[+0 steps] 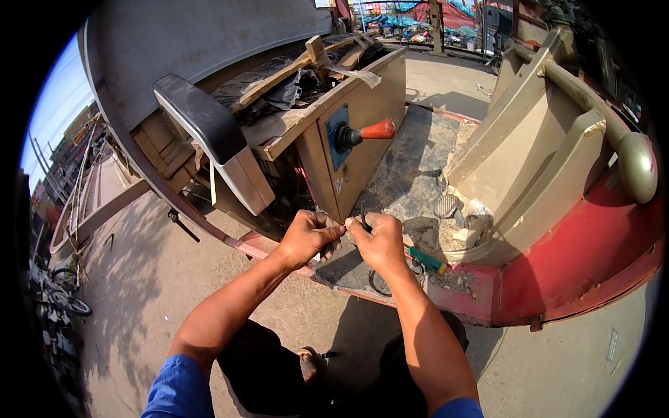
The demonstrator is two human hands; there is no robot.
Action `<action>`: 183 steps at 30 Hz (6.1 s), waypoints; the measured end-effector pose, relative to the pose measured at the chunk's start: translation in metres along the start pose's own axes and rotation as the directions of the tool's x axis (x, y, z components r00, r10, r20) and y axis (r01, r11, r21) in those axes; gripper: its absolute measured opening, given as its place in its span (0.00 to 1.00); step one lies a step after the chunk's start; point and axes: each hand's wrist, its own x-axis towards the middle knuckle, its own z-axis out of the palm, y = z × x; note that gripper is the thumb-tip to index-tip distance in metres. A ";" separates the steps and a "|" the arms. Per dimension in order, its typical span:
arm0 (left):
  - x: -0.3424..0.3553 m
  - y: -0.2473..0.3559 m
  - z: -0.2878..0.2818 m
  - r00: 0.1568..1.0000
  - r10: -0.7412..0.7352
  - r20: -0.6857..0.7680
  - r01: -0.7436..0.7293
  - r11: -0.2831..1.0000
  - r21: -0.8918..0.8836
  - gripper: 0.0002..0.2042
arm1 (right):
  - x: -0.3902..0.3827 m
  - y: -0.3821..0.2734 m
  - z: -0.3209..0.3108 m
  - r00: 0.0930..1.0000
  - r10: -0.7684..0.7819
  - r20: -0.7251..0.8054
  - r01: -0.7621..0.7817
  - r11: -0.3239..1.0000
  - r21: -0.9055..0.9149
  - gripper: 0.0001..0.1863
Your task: The person repairs exposed wiring inside a three-wheeled vehicle. They strip wire ends, twist conductors together, wrap connections with electrical tape, and use pliers to trim and adjust wires.
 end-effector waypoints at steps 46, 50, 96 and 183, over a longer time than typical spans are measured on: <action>-0.002 0.007 0.009 0.937 -0.286 0.199 0.344 0.672 -0.655 0.09 | -0.001 0.005 -0.004 0.996 0.086 0.011 -0.087 0.982 0.166 0.15; -0.003 0.006 0.011 0.996 0.083 -0.043 -0.086 0.994 -0.067 0.07 | 0.002 0.019 -0.004 0.997 0.072 -0.001 -0.071 0.995 0.072 0.18; 0.010 0.017 -0.022 0.772 0.554 0.312 -0.629 0.593 0.503 0.11 | 0.002 -0.010 -0.016 0.979 -0.099 0.176 0.089 0.994 0.065 0.10; 0.009 -0.005 -0.020 0.423 0.811 0.404 -0.648 -0.041 0.761 0.08 | 0.010 0.006 0.002 0.567 0.560 0.604 -0.806 0.226 0.548 0.09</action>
